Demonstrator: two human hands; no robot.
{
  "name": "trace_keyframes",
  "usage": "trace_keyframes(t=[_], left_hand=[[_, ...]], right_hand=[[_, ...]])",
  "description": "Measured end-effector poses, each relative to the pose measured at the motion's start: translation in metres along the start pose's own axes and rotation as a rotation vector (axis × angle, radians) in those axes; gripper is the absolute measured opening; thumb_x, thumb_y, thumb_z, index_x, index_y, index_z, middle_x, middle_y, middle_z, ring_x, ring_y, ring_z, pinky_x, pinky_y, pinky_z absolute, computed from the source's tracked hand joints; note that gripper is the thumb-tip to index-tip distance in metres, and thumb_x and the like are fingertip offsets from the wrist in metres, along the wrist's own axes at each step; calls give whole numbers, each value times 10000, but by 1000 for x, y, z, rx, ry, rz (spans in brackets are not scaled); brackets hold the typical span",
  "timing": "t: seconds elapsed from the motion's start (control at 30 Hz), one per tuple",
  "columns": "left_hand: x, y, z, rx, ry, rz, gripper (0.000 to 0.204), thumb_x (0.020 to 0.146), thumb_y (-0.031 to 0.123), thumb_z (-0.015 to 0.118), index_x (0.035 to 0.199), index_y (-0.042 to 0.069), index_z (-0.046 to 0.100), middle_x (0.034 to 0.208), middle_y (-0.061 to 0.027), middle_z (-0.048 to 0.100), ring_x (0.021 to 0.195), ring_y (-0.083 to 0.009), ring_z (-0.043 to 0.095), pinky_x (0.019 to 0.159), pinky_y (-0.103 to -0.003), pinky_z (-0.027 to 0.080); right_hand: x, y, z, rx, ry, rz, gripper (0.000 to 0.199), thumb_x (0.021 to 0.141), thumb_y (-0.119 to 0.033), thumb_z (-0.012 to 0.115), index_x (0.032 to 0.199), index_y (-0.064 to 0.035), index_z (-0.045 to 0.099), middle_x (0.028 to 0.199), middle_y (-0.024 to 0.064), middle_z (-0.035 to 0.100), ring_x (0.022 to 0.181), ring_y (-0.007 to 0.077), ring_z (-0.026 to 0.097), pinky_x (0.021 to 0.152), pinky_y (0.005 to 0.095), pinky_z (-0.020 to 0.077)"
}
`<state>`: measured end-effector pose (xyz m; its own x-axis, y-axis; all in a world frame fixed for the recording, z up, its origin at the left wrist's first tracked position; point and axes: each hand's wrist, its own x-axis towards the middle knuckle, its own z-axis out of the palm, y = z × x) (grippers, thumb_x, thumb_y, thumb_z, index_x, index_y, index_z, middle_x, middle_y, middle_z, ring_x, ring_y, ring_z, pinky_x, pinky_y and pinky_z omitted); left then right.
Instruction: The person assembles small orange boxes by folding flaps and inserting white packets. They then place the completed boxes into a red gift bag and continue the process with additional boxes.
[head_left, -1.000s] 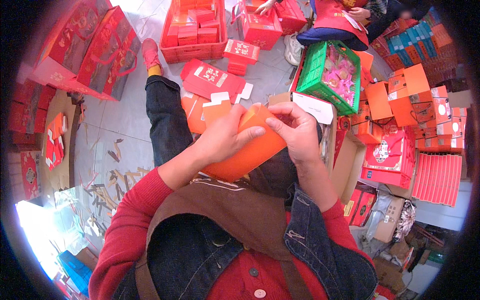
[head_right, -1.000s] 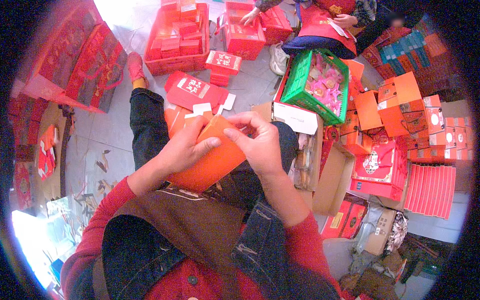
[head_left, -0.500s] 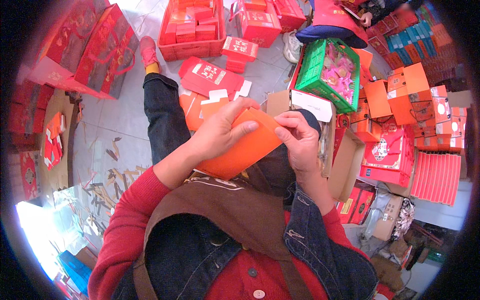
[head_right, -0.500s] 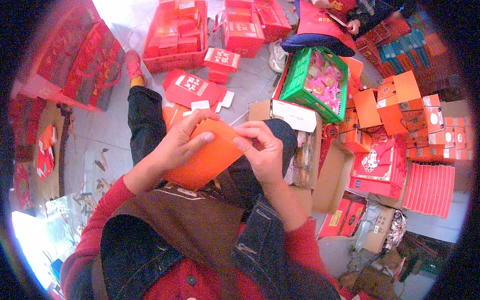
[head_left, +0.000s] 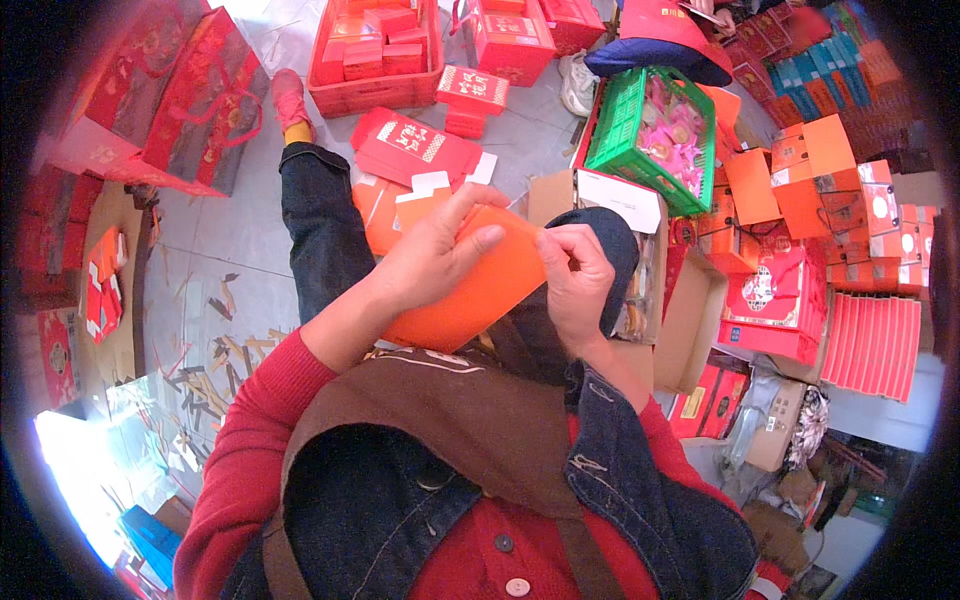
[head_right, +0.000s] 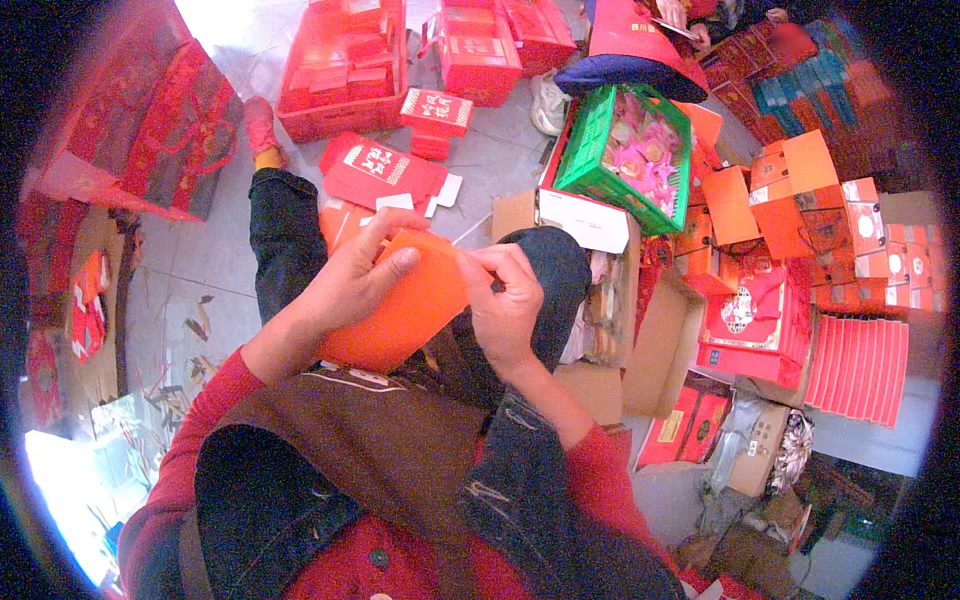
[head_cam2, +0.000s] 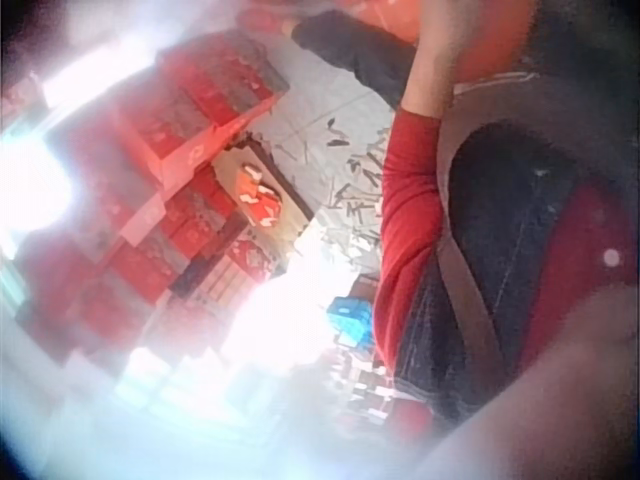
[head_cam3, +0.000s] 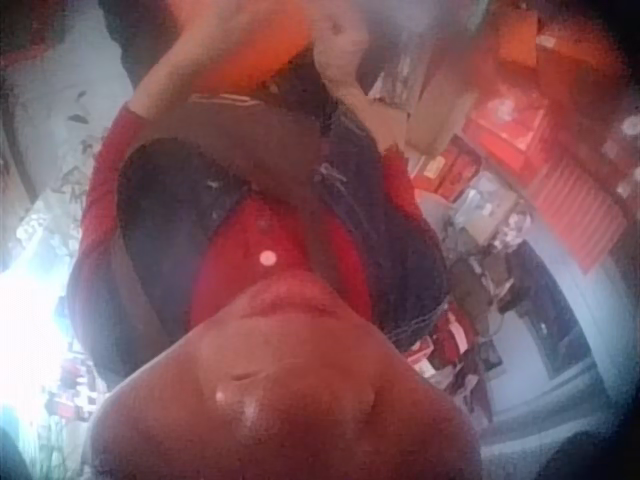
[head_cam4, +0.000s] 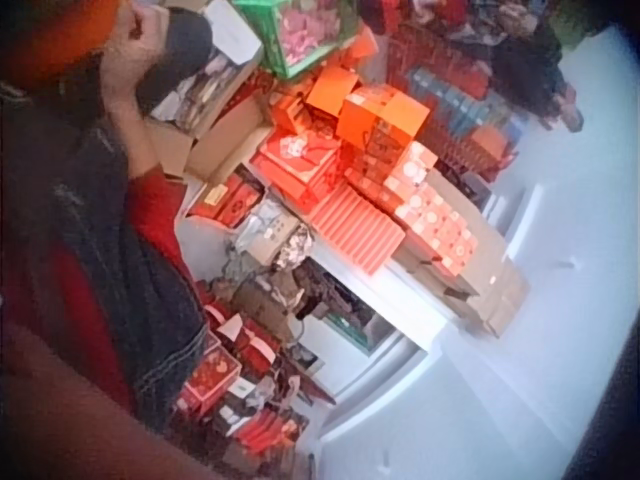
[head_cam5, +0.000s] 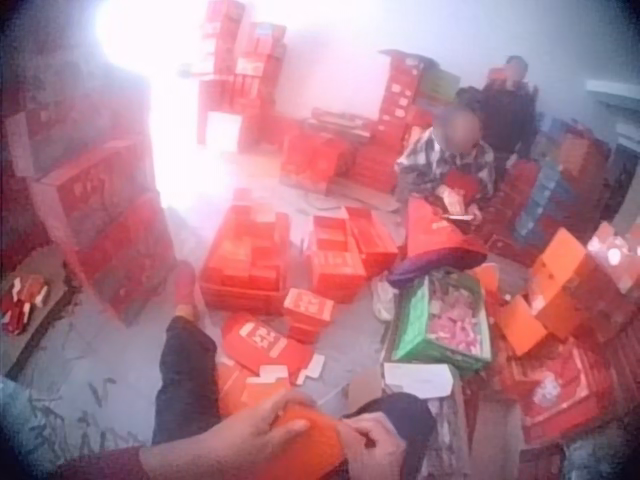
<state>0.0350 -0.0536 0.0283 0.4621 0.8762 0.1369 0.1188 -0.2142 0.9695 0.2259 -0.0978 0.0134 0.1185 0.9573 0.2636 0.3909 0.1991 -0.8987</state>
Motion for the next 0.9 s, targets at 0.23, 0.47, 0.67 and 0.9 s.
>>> trace_keyframes(t=[0.23, 0.47, 0.67, 0.9], left_hand=[[9, -13, -19, -185, -124, 26, 276, 951, 220, 506, 1179, 72, 460, 1019, -72, 543, 1011, -156, 515, 881, -295, 421], [23, 7, -36, -369, -294, -67, 384, 965, 271, 475, 1300, 102, 392, 1117, -69, 547, 1051, -142, 517, 894, -296, 434], [17, -5, -29, -301, -198, -5, 442, 954, 275, 498, 1335, 101, 356, 1145, -78, 526, 1075, -156, 503, 920, -305, 418], [15, -4, -25, -201, -68, 36, 377, 898, 238, 600, 1206, 77, 452, 1089, -96, 555, 1020, -167, 539, 874, -301, 442]], right_hand=[[12, -1, -23, 631, -314, 23, 304, 883, -185, 608, 1103, 24, 605, 1164, 165, 570, 1104, 234, 536, 963, 338, 399], [17, -23, -21, 671, -294, 136, 345, 860, -116, 623, 1177, 12, 580, 1251, 187, 523, 1163, 250, 502, 1004, 362, 375], [4, -35, 1, 477, -37, 164, 312, 895, -57, 569, 1202, -3, 565, 1209, 134, 564, 835, 124, 593, 686, 243, 507], [8, -33, 3, 280, -81, 5, 315, 894, -64, 573, 1202, 1, 562, 1204, 126, 569, 700, 66, 557, 565, 207, 481]])
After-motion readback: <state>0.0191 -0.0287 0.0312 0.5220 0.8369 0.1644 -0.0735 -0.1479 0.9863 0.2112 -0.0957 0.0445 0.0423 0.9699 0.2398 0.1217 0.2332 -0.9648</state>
